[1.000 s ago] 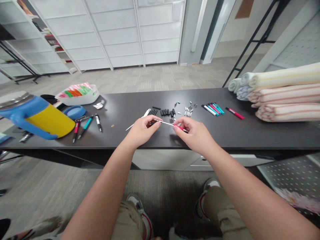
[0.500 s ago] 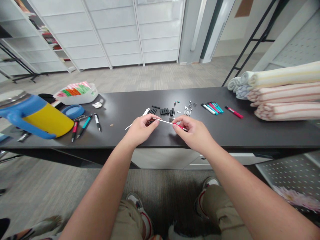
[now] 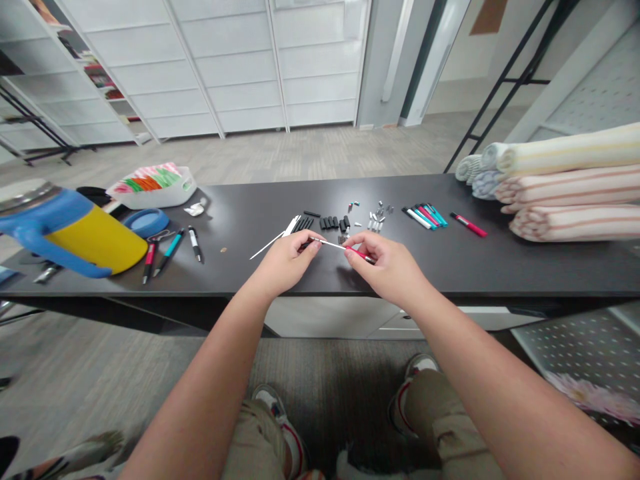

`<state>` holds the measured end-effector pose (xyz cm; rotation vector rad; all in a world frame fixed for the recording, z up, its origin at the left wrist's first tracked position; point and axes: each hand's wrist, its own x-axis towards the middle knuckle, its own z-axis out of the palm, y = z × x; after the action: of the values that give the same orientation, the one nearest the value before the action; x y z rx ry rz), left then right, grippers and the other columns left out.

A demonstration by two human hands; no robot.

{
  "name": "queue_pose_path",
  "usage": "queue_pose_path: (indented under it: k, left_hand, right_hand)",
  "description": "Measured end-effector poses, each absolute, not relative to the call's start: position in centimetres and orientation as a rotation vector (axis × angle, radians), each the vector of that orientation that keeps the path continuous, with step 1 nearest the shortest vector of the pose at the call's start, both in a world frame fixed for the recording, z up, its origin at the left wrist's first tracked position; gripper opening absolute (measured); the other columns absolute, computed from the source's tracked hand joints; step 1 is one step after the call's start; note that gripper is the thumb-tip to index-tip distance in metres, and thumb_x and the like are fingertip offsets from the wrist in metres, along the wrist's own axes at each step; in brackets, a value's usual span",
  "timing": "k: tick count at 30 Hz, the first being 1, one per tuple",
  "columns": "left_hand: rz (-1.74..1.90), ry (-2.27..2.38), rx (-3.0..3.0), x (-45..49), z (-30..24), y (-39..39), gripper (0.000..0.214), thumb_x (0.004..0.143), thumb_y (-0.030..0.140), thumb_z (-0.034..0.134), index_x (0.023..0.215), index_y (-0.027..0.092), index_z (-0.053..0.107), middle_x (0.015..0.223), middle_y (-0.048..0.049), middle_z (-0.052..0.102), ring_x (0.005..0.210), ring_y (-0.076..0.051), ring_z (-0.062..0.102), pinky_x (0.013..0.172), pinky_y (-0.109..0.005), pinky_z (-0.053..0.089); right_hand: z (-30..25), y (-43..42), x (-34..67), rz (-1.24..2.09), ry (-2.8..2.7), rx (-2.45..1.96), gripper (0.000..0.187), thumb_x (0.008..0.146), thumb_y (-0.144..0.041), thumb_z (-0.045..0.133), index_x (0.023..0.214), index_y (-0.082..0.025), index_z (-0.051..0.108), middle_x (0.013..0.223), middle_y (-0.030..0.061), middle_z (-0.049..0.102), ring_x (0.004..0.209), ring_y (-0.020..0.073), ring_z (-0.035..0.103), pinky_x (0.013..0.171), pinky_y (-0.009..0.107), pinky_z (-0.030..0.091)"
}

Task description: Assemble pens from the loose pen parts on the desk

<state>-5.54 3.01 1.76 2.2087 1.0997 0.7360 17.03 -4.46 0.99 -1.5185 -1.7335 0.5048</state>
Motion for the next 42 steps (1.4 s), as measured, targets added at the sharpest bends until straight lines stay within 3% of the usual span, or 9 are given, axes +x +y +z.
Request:
queue_pose_path:
  k: [5, 11, 23, 30, 35, 39, 42]
  left_hand:
    - [0.699, 1.020, 2.303, -5.2, 1.5, 2.9, 0.028, 0.105, 0.035, 0.050, 0.114, 0.023, 0.074, 0.113, -0.0040, 0.079, 0.107, -0.023, 0.071, 0.093, -0.036, 0.051]
    - [0.656, 1.044, 2.326, -5.0, 1.6, 2.7, 0.029, 0.105, 0.035, 0.050, 0.114, 0.022, 0.075, 0.114, -0.0059, 0.079, 0.107, -0.025, 0.071, 0.093, -0.038, 0.052]
    - [0.905, 1.019, 1.907, -6.0, 0.6, 3.9, 0.031, 0.097, 0.041, 0.066, 0.118, 0.021, 0.076, 0.094, -0.0041, 0.076, 0.080, -0.017, 0.066, 0.073, -0.028, 0.050]
    - [1.041, 0.906, 1.603, -5.8, 0.4, 4.0, 0.026, 0.095, 0.032, 0.067, 0.116, 0.019, 0.062, 0.095, -0.0029, 0.072, 0.074, -0.011, 0.061, 0.071, -0.025, 0.049]
    - [1.122, 0.858, 1.472, -5.6, 0.4, 4.1, 0.023, 0.097, 0.030, 0.060, 0.116, 0.023, 0.050, 0.081, 0.0044, 0.060, 0.065, -0.010, 0.055, 0.064, -0.023, 0.048]
    - [1.204, 0.879, 1.422, -5.8, 0.5, 4.2, 0.018, 0.095, 0.028, 0.059, 0.111, 0.024, 0.051, 0.072, 0.0089, 0.044, 0.053, -0.008, 0.041, 0.059, -0.023, 0.046]
    - [1.317, 0.929, 1.418, -6.1, 0.3, 4.3, 0.017, 0.095, 0.028, 0.059, 0.109, 0.025, 0.052, 0.072, 0.0080, 0.045, 0.053, -0.008, 0.040, 0.057, -0.022, 0.044]
  right_hand:
    - [0.9, -4.5, 16.9, 0.517, -1.757, -1.490, 0.018, 0.097, -0.037, 0.066, 0.107, -0.025, 0.076, 0.070, -0.0045, 0.066, 0.062, 0.0145, 0.056, 0.062, 0.029, 0.038]
    - [1.0, -4.6, 16.9, 0.518, -1.769, -1.475, 0.019, 0.097, -0.035, 0.065, 0.108, -0.025, 0.077, 0.071, -0.0039, 0.067, 0.063, 0.0146, 0.056, 0.064, 0.028, 0.039]
    - [0.8, -4.2, 17.3, 0.573, -1.643, -1.461, 0.026, 0.100, -0.043, 0.062, 0.112, -0.025, 0.076, 0.077, 0.0004, 0.068, 0.066, 0.0176, 0.056, 0.065, 0.031, 0.040]
    - [0.0, -3.5, 17.7, 0.811, -1.429, -1.291, 0.035, 0.099, -0.055, 0.064, 0.113, -0.023, 0.070, 0.073, -0.0023, 0.057, 0.061, 0.0146, 0.046, 0.057, 0.029, 0.035]
    - [0.6, -3.3, 18.4, 1.117, -1.022, -1.079, 0.042, 0.095, -0.064, 0.066, 0.113, -0.026, 0.062, 0.070, -0.0062, 0.046, 0.049, 0.0102, 0.025, 0.047, 0.027, 0.018]
    - [1.0, -3.5, 18.7, 1.119, -0.960, -1.050, 0.042, 0.094, -0.065, 0.066, 0.111, -0.027, 0.060, 0.071, -0.0061, 0.046, 0.049, 0.0102, 0.025, 0.047, 0.027, 0.020]
    - [0.7, -3.5, 18.5, 1.129, -0.989, -1.033, 0.040, 0.095, -0.064, 0.066, 0.108, -0.026, 0.061, 0.069, -0.0063, 0.045, 0.049, 0.0100, 0.024, 0.047, 0.027, 0.018]
